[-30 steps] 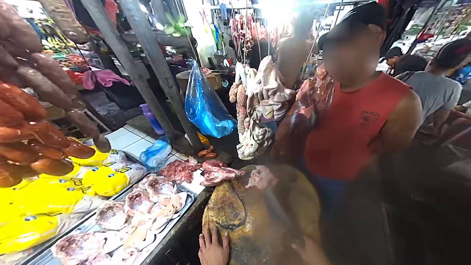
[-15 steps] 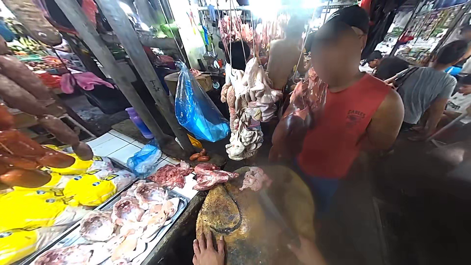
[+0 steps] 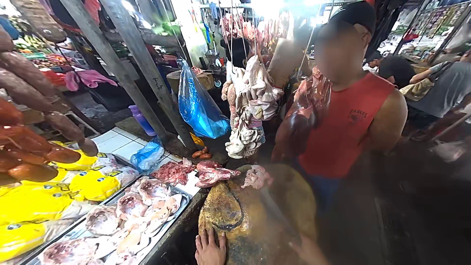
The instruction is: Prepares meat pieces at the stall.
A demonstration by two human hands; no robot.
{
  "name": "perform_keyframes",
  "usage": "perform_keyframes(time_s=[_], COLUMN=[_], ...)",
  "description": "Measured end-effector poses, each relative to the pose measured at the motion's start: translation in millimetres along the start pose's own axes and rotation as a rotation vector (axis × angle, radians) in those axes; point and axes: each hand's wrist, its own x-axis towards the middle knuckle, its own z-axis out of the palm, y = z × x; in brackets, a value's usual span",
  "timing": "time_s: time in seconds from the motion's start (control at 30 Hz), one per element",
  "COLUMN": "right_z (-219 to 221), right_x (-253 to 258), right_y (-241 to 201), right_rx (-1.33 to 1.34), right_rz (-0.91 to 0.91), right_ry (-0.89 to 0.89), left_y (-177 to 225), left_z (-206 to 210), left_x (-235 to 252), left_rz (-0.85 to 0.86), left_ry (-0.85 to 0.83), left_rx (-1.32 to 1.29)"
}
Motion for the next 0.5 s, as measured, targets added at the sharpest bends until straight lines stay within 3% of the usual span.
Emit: perform_keyframes(time_s=[0.1,0.2,0.3,0.43,0.5], right_z=[-1.6,1.7,7.8,18.4,11.8], right_x=[-11.3,-16.9,-10.3,1.8,-2.3], right_y=[-10.0,-21.1,-22.7,-15.5,-27.3], right_rx=[-0.031,-0.181,-0.327,-0.445,-0.468], right_rz=[-0.016,-0.045,-0.113,-0.227,-0.23], right_ry=[0.028,0.045,0.064,0.199,0.158], left_y=[3.3,41.9,124.4,243.1,290.8], left_z=[-5.3,-42.3,-119.6,-225.5,-258.8], left_x=[4.1,25.5,81.0,167.2,217.4], left_rz=[-0.071,-0.1,0.132,0.488,0.596], left_ry=[0.023,0.104,0.114,0.169,0.266], left_rx=[-0.079,-0.346,-0.711,-0.834,-0.933])
